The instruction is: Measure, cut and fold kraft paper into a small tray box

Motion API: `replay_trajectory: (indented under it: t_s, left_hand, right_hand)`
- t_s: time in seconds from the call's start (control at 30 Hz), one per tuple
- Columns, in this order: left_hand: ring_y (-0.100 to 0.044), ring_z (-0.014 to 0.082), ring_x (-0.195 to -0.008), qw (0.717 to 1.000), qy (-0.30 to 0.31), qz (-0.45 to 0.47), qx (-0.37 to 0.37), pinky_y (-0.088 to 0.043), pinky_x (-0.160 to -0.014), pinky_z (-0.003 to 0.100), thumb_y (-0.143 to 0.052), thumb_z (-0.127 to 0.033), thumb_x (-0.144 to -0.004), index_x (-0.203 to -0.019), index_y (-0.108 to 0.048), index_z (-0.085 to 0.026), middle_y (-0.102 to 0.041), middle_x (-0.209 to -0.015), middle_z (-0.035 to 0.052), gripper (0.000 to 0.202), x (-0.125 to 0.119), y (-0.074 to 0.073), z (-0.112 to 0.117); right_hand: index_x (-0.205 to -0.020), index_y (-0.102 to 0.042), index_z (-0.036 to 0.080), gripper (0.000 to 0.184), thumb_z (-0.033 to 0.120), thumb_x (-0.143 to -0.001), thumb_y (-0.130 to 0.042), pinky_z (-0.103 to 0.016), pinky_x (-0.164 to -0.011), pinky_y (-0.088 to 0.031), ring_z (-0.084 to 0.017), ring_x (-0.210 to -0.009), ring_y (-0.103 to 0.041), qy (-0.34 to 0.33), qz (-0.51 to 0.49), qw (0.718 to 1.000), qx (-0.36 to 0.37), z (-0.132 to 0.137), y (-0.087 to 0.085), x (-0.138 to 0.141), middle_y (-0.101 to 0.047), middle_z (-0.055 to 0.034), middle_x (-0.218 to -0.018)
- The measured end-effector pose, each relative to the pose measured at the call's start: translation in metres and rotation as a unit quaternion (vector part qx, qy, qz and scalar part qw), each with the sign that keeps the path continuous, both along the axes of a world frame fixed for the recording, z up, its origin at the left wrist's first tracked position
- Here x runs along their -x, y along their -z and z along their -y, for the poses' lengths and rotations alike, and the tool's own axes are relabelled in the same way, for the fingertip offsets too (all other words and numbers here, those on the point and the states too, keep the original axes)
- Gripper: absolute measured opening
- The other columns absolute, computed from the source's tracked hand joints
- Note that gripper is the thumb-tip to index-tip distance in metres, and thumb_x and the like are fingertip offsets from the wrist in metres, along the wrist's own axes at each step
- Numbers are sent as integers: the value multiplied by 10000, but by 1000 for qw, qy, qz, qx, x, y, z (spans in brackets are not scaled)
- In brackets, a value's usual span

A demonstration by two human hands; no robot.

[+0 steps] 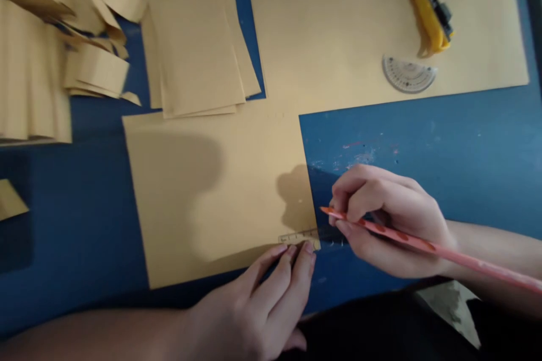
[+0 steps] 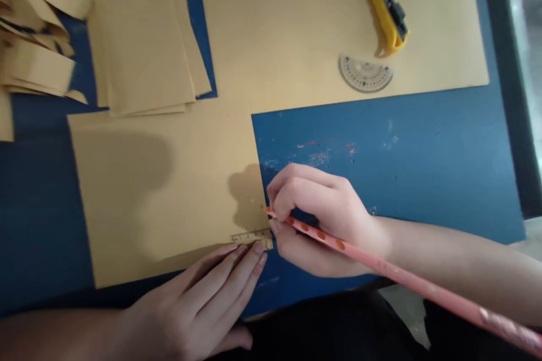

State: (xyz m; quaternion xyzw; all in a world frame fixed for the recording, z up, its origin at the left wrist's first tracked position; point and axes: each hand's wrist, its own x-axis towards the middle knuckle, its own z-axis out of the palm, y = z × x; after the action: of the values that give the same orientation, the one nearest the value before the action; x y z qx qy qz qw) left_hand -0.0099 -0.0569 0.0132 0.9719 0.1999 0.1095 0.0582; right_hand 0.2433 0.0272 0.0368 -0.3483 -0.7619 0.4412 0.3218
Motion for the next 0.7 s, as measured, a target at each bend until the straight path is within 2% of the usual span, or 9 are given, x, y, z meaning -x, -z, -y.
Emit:
replay_trajectory:
  t_s: [0.17,0.23,0.3,0.33,0.43,0.5,0.57,0.63,0.7]
  left_hand:
    - [-651,271,-1164,999,-10,26,-25,-461,-1086,404,-557,-593,-1038,-1302,-702,-43,-729,-1315,159,626,1,-2,-4]
    - [-664,273,-1146,999,-30,37,-19,-463,-1096,426,-542,-576,-1048,-1315,-690,-48,-745,-1268,153,610,2,-2,-6]
    - [-681,278,-1124,997,-49,50,-18,-481,-1091,444,-506,-544,-1066,-1304,-687,-42,-756,-1223,155,584,3,-2,-11]
    - [-690,281,-1118,997,-59,54,-18,-497,-1083,449,-492,-526,-1073,-1289,-689,-40,-759,-1207,159,567,4,-2,-16]
    - [-706,297,-1128,996,-80,46,-12,-557,-1038,456,-516,-457,-1070,-1271,-685,-33,-757,-1209,179,500,8,-3,-35]
    - [-707,316,-1151,995,-94,33,-5,-587,-1006,472,-544,-425,-1058,-1311,-660,-32,-740,-1264,200,482,13,-4,-52]
    - [-696,316,-1192,993,-117,16,10,-588,-1018,478,-547,-396,-1054,-1352,-637,-61,-713,-1328,204,457,17,-4,-69]
    - [-680,323,-1228,991,-136,1,14,-573,-1048,492,-561,-408,-1047,-1379,-620,-81,-683,-1379,208,469,20,-2,-88]
    - [-617,383,-1328,987,-160,-12,13,-513,-1122,559,-609,-507,-1016,-1404,-595,-60,-627,-1453,245,591,19,0,-107]
  right_hand:
    - [-1057,-628,220,207,44,-954,-598,-285,-804,-626,-152,-882,-743,22,118,982,-147,-2,-16,-20,-725,-58,-1041]
    - [-1077,-632,238,229,42,-969,-586,-332,-892,-629,-186,-962,-758,51,182,958,-218,-7,-16,-34,-745,-62,-1080]
    - [-1044,-632,227,228,29,-953,-565,-368,-917,-616,-230,-1050,-755,75,248,921,-290,-15,-14,-48,-751,-83,-1135]
    - [-1030,-630,221,224,30,-939,-556,-378,-910,-606,-245,-1067,-750,94,296,901,-302,-20,-12,-55,-754,-87,-1147]
    - [-1020,-630,204,167,100,-915,-551,-344,-730,-545,-242,-885,-736,155,429,854,-248,-36,-9,-73,-760,-90,-1011]
    - [-1037,-642,185,155,156,-908,-560,-326,-616,-440,-224,-699,-665,190,480,828,-218,-46,-11,-80,-722,-79,-829]
    - [-1035,-659,170,146,205,-925,-569,-319,-571,-324,-201,-588,-572,221,513,803,-206,-55,-15,-80,-674,-65,-713]
    - [-1013,-673,164,152,261,-970,-564,-319,-570,-236,-181,-556,-513,244,545,780,-189,-64,-19,-74,-670,-70,-703]
    - [-988,-686,153,198,289,-1012,-545,-323,-578,-196,-173,-578,-509,248,562,768,-179,-74,-20,-63,-695,-96,-765]
